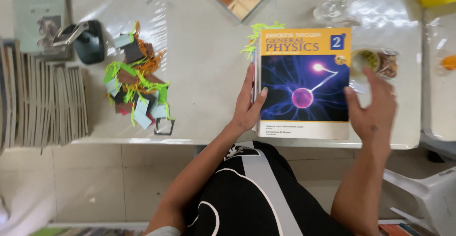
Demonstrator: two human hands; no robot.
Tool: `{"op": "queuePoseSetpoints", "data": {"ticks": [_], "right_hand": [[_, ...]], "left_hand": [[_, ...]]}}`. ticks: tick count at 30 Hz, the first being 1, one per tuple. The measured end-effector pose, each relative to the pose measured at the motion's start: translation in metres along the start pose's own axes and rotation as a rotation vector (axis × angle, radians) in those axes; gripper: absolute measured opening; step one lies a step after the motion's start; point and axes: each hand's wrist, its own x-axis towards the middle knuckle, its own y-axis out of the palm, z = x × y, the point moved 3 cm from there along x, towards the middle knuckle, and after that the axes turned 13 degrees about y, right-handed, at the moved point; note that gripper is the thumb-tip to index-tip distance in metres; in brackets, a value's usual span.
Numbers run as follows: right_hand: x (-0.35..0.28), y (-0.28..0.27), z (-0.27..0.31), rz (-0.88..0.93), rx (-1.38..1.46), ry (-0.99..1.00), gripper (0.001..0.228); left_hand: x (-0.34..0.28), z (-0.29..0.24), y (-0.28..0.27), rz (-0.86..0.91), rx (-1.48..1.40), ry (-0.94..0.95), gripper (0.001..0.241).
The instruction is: Attach color-coded tags to textbooks for library organization.
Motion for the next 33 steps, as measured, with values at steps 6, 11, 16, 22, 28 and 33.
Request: {"op": "queuePoseSetpoints", "data": {"ticks": [6,11,16,22,28,33], "right_hand": [[-0.041,0.007,0.072,0.139,0.515,0.074,0.003],[-0.065,0.071,0.182,0.464,0.54,-0.2,0.012],[-0.103,0.152,0.255,0.855,0.595,-0.282,0.011],[-0.141,0.258,0.305,1.104,0.527,-0.165,0.012],[-0.178,0.368,0.35,1.038,0.58,-0.102,0.013],[-0.194,0.404,0.406,0.706,0.167,-0.211,0.033]], "left_hand": [[-0.043,-0.038,-0.038,-0.07,0.179,-0.056,0.032],[-0.074,-0.038,-0.082,-0.128,0.124,-0.212,0.021],[-0.117,-0.035,-0.152,-0.234,0.181,-0.283,0.02],[-0.191,-0.008,-0.25,-0.368,0.315,-0.427,0.022],[-0.267,0.03,-0.338,-0.416,0.421,-0.58,0.025],[-0.297,0.058,-0.396,-0.303,0.408,-0.545,0.029]]}}
